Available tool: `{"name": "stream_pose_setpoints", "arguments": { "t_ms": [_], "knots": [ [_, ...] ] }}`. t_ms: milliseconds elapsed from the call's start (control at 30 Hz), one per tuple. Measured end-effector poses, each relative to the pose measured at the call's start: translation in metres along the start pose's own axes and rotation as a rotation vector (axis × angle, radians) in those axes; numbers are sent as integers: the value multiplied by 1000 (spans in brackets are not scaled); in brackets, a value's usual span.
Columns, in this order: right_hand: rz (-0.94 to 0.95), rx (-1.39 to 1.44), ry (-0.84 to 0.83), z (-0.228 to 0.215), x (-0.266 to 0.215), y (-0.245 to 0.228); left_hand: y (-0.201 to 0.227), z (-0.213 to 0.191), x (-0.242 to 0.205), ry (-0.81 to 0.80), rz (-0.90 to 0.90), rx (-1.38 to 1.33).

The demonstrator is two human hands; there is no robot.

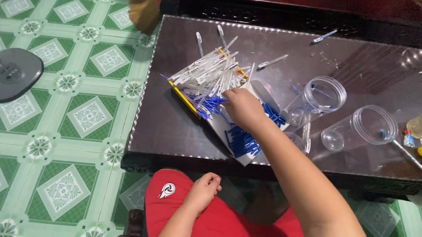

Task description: Assembling ballpoint pens by inserting ink refills into clear plastic barrels and placing them in a cup.

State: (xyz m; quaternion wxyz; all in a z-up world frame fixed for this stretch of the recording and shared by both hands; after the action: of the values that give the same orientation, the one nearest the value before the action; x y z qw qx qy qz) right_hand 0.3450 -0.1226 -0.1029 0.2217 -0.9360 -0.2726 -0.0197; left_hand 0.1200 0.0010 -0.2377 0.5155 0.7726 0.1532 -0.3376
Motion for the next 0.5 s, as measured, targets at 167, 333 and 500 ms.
{"name": "stream_pose_setpoints", "arguments": {
  "t_ms": [167,333,500],
  "knots": [
    [44,52,73,10,-11,2,-11,6,12,19,7,-74],
    [134,164,199,-30,-52,-17,0,-2,-12,17,-9,-40],
    [142,296,479,-86,-138,-51,7,9,-9,41,259,315]
  ]
}}
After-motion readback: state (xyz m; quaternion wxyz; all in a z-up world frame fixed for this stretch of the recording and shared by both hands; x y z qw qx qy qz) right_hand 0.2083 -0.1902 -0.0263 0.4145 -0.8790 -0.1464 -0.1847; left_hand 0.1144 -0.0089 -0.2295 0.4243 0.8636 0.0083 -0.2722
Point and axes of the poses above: each hand's wrist, its own x-axis towards the middle knuckle, its own z-axis out of the palm, y = z × x, the point moved 5 cm from there along x, towards the middle knuckle, and after that the axes turned 11 degrees about x, right-handed, at the moved point
